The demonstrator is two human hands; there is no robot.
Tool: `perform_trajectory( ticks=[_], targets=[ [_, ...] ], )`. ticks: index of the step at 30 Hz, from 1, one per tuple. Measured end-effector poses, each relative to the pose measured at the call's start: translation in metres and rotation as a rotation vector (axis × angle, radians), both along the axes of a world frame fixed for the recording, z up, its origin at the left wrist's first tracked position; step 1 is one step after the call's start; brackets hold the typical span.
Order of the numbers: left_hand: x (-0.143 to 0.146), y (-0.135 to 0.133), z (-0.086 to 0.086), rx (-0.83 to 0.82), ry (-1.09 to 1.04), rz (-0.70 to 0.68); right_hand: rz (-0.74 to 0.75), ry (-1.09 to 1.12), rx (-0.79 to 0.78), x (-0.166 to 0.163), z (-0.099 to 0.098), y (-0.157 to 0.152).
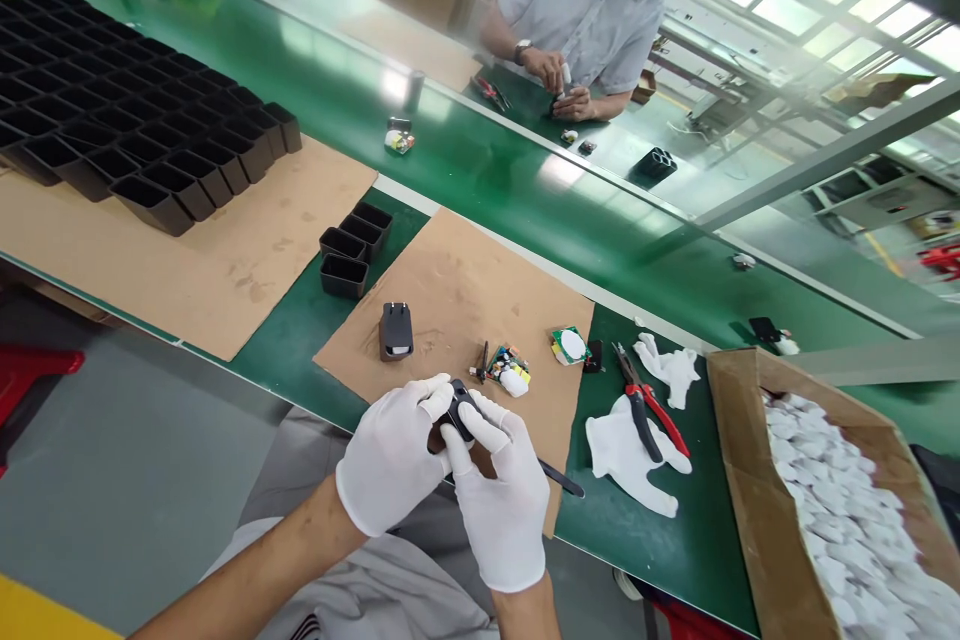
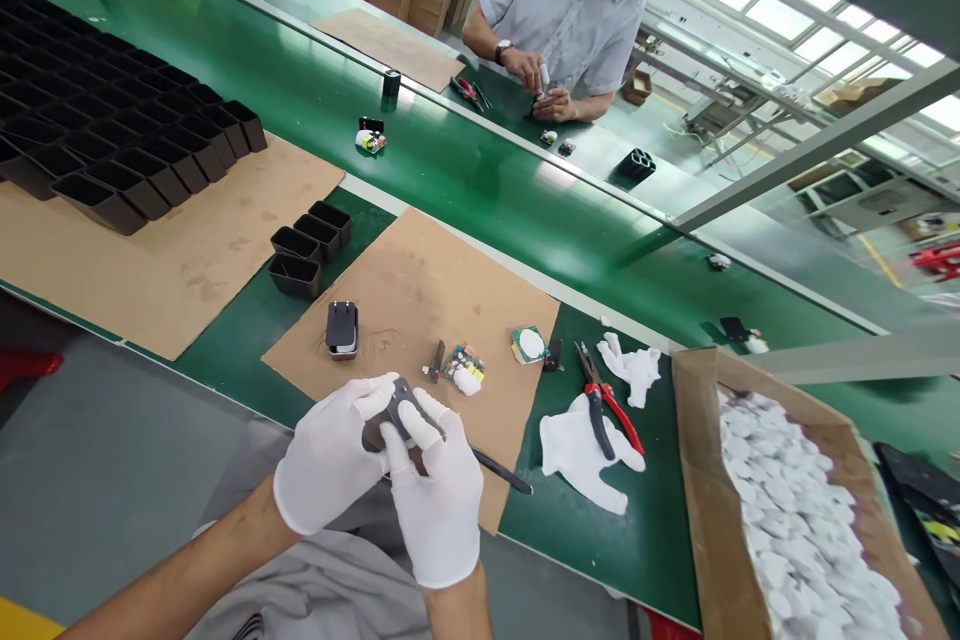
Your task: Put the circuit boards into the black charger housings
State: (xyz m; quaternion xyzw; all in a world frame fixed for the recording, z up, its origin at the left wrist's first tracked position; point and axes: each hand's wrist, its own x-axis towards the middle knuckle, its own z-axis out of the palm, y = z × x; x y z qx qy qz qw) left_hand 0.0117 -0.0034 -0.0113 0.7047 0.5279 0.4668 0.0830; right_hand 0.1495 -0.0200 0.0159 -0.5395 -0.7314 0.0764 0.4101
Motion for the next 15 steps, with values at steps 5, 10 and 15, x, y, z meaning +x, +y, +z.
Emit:
perform_trajectory(
  ticks=[5,10,15],
  targets=[
    [-0.001,0.002,0.005,-0.024,-0.004,-0.017,-0.039,-0.062,0.019,0.007,-0.006,-0.003],
    [-0.002,0.004,0.005,0.006,0.002,-0.035,-0.014,-0.195,0.062,0.009,-0.008,-0.002],
    [-0.001,0.011,0.013,0.051,-0.012,-0.046,0.039,-0.228,0.11,0.015,-0.003,0.002]
  ],
)
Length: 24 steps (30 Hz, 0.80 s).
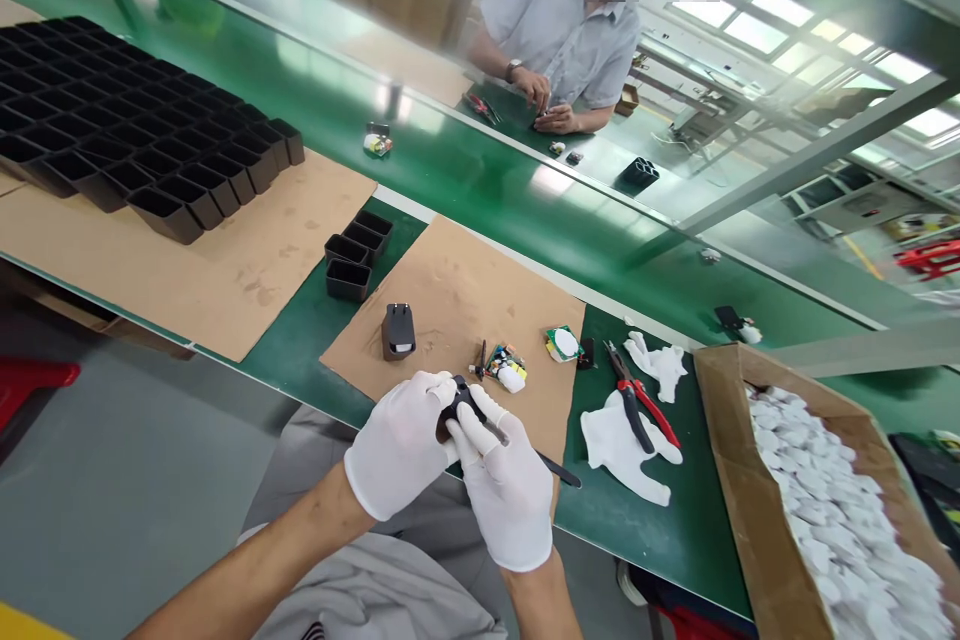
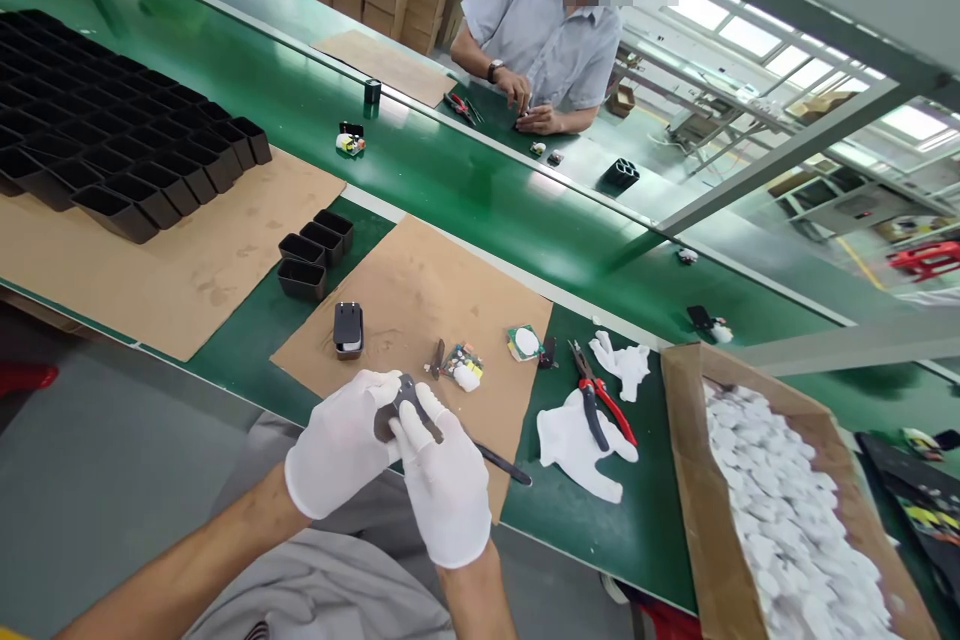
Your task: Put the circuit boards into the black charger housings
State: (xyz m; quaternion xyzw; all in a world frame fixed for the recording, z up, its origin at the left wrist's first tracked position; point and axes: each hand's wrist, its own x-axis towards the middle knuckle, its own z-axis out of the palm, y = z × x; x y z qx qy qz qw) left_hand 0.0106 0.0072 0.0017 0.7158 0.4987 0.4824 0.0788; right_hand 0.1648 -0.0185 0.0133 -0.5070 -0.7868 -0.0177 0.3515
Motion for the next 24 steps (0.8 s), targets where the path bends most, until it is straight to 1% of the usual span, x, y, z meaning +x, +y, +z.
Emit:
perform_trajectory(
  ticks=[4,6,8,12,14,16,19,21,24],
  targets=[
    [-0.002,0.004,0.018,0.043,-0.002,-0.044,0.003,-0.037,0.055,0.005,0.016,-0.001],
    [-0.005,0.003,0.021,0.028,-0.004,-0.075,-0.013,-0.067,0.085,0.002,0.017,-0.002],
    [-0.009,0.001,0.016,-0.021,-0.013,-0.087,-0.036,-0.053,0.094,-0.005,0.01,-0.003],
    [-0.014,-0.003,-0.004,-0.124,-0.028,-0.098,-0.083,0.012,0.086,-0.022,-0.014,-0.003],
    [-0.016,-0.004,-0.011,-0.147,-0.034,-0.118,-0.102,0.028,0.078,-0.025,-0.017,-0.003],
    [-0.017,-0.004,-0.014,-0.158,-0.045,-0.134,-0.102,0.041,0.07,-0.026,-0.015,-0.003],
    [-0.02,-0.004,-0.013,-0.176,-0.058,-0.155,-0.101,0.057,0.061,-0.028,-0.008,-0.002],
    [-0.025,-0.009,-0.009,-0.195,-0.083,-0.162,-0.115,0.068,0.064,-0.03,-0.006,-0.001],
    [-0.037,-0.02,0.001,-0.187,-0.194,-0.111,-0.172,0.096,0.066,-0.032,0.0,0.003]
  ],
)
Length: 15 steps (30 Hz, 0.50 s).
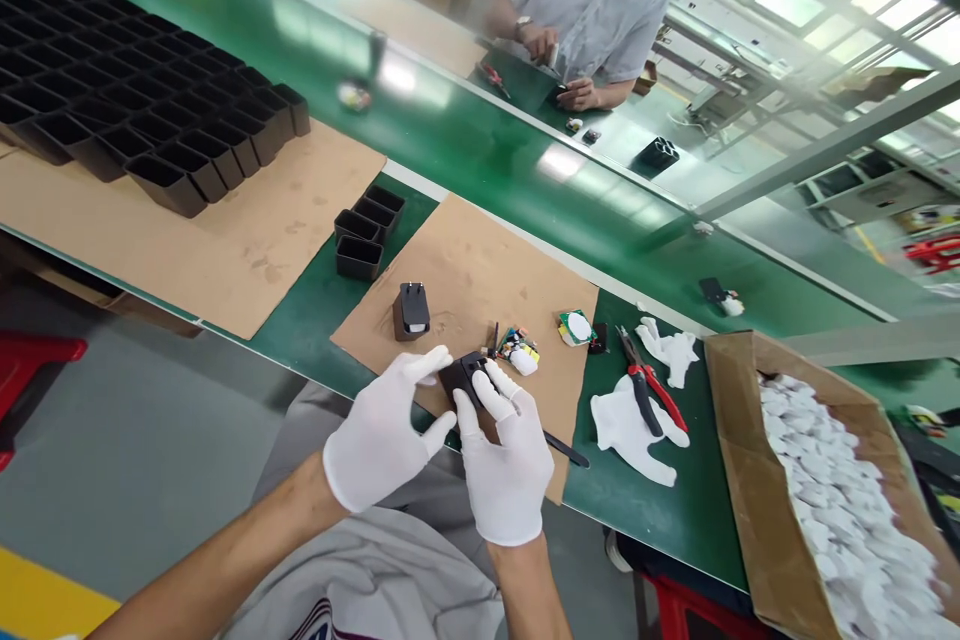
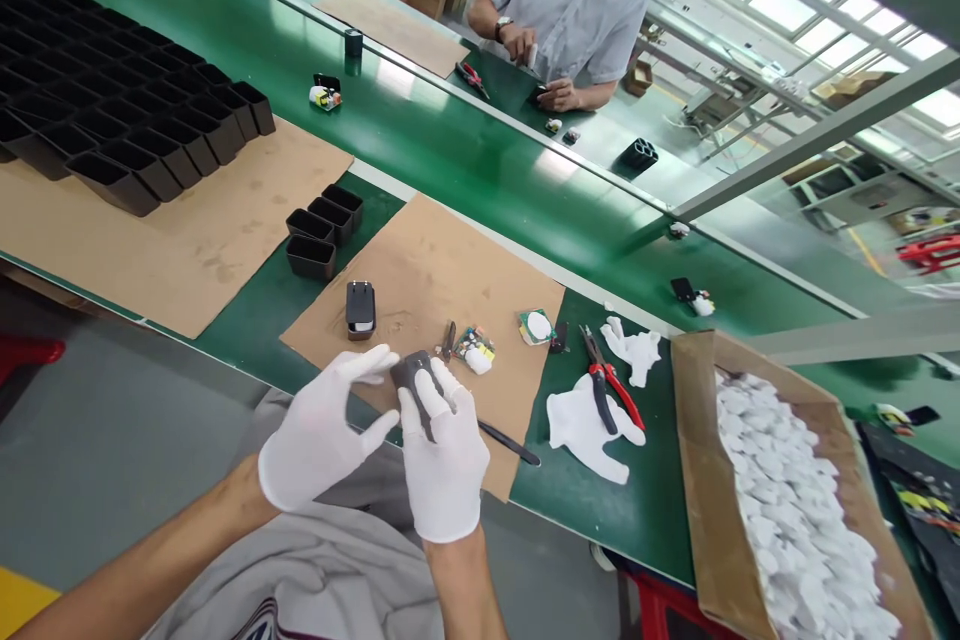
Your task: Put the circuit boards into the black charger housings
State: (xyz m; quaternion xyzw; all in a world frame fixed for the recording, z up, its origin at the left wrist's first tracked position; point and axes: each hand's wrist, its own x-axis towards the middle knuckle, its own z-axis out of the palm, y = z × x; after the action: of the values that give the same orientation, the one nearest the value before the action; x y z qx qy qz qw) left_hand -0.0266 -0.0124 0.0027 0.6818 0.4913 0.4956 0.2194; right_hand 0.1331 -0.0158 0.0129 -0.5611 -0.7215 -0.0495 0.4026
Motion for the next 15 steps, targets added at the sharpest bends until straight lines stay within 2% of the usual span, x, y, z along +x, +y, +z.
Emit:
perform_trajectory(
  ticks=[3,5,7,11,13,15],
  targets=[
    [-0.016,-0.003,0.009,0.103,-0.134,0.186,-0.048,0.024,0.021,0.002,0.013,0.004],
    [-0.026,0.005,0.011,0.208,-0.239,0.314,-0.088,-0.004,0.081,0.003,0.021,0.004],
    [-0.034,0.02,0.009,0.245,-0.323,0.385,-0.126,-0.05,0.12,0.001,0.022,0.003],
    [-0.04,0.044,-0.002,0.158,-0.385,0.432,-0.061,0.018,0.062,-0.011,-0.002,0.003],
    [-0.042,0.049,-0.006,0.131,-0.404,0.417,-0.057,0.091,0.038,-0.018,-0.014,0.003],
    [-0.044,0.049,-0.01,0.1,-0.393,0.391,-0.085,0.163,-0.002,-0.022,-0.018,0.003]
  ],
)
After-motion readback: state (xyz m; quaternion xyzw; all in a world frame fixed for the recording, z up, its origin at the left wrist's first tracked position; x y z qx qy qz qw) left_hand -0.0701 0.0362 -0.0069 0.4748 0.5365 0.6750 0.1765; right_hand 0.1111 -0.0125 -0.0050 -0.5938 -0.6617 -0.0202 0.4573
